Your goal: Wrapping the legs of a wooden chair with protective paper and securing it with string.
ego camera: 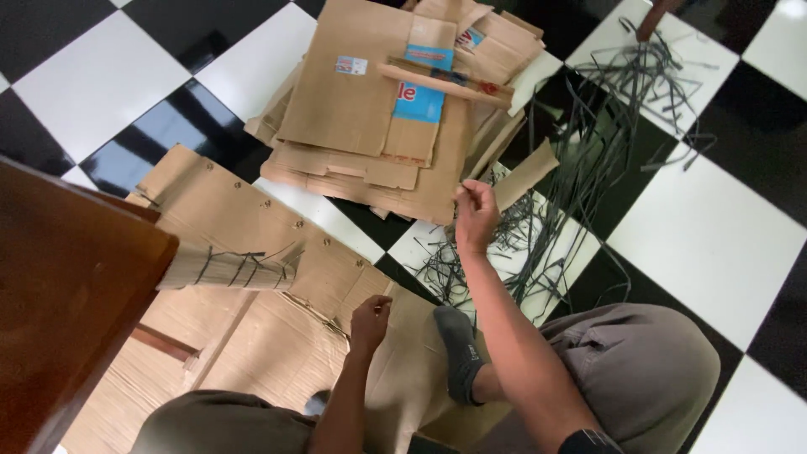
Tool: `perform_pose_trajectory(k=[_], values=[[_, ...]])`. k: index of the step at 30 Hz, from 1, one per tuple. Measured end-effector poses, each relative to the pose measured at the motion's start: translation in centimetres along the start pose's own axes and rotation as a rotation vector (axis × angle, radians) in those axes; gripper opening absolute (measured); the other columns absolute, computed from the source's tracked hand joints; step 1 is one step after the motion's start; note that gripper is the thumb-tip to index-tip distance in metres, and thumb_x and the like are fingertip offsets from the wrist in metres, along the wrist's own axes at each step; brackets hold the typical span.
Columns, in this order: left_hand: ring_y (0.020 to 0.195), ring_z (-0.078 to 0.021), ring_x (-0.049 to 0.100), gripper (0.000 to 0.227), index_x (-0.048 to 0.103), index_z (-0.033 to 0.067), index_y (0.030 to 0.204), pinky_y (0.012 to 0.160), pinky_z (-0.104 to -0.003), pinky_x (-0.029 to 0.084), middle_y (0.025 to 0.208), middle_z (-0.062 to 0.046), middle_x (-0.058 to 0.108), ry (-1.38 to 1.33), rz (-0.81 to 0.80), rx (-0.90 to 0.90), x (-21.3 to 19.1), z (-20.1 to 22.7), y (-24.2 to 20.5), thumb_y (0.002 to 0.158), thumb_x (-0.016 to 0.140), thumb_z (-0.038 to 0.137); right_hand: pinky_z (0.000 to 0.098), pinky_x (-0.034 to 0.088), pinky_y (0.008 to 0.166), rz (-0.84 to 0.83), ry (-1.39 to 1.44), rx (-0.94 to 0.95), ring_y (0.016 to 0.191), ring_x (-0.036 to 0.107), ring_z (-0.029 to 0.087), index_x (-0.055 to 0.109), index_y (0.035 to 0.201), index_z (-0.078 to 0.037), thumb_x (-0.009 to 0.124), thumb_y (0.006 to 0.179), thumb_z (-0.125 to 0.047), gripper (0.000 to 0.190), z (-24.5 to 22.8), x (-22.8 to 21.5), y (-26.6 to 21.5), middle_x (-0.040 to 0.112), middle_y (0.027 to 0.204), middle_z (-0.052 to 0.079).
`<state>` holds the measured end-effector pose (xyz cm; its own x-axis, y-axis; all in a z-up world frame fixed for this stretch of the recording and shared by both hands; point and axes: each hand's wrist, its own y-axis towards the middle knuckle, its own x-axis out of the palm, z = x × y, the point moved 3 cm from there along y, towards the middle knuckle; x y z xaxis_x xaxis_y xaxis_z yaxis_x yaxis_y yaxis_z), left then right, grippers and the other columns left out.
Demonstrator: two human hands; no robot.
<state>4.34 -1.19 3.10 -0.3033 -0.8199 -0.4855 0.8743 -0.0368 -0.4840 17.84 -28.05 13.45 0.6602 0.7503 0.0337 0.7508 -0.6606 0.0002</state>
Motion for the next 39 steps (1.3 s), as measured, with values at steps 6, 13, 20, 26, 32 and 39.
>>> perform_pose_trajectory(k=[6,13,20,26,32,39], values=[[0.099,-0.0378,0.073,0.022,0.078,0.0135,0.109,0.086,-0.053,0.057,0.100,-0.016,0.077,-0.232,0.241,0.096,-2.1,3.6,0.5,0.094,0.067,0.026,0.0303,0.061,0.071,-0.351,0.362,0.269,0.074,0.070,0.019,0.067,0.113,-0.003,0.076,0.093,-0.003,0.022,-1.2,3.3,-2.7,0.069,0.093,0.012],[0.094,-0.0205,0.063,0.038,0.074,0.0055,0.124,0.088,-0.038,0.057,0.106,-0.017,0.074,-0.790,0.239,0.225,-7.0,11.3,0.0,0.100,0.068,0.034,0.0219,0.043,0.051,-0.752,0.240,0.415,0.051,0.054,0.010,0.074,0.104,-0.006,0.078,0.090,-0.012,0.015,-3.3,5.9,-9.4,0.061,0.064,0.008],[0.067,-0.0102,0.058,0.013,0.079,0.0111,0.086,0.066,-0.025,0.053,0.072,-0.001,0.065,-0.855,0.324,0.126,-8.3,10.3,-1.2,0.092,0.077,0.022,0.0232,0.034,0.043,-0.980,-0.102,0.441,0.047,0.041,0.005,0.075,0.106,-0.005,0.075,0.096,-0.020,0.017,1.8,5.2,-11.7,0.068,0.071,0.008],[0.072,-0.0155,0.060,0.020,0.076,0.0079,0.088,0.072,-0.031,0.054,0.081,-0.007,0.069,-0.810,0.408,0.012,-7.1,6.7,0.4,0.092,0.079,0.027,0.0296,0.045,0.063,-0.882,-0.284,0.323,0.069,0.056,0.014,0.073,0.105,-0.006,0.069,0.099,-0.023,0.018,7.1,1.5,-9.3,0.069,0.081,0.009],[0.072,-0.0095,0.064,0.017,0.078,0.0090,0.095,0.069,-0.021,0.053,0.080,-0.003,0.070,-0.864,0.443,-0.070,-5.9,5.7,1.1,0.091,0.079,0.025,0.0372,0.054,0.074,-0.891,-0.447,0.445,0.083,0.066,0.015,0.067,0.121,-0.005,0.057,0.109,-0.024,0.025,14.5,-2.8,-8.3,0.072,0.096,0.007],[0.077,-0.0183,0.068,0.023,0.082,0.0192,0.090,0.077,-0.034,0.053,0.076,-0.005,0.074,-0.409,0.298,-0.126,-3.0,2.0,1.7,0.082,0.080,0.040,0.0681,0.038,0.116,-1.288,-0.519,0.471,0.141,0.044,0.049,0.048,0.147,0.000,0.061,0.099,-0.020,0.053,2.1,0.9,-12.9,0.055,0.143,0.029]])
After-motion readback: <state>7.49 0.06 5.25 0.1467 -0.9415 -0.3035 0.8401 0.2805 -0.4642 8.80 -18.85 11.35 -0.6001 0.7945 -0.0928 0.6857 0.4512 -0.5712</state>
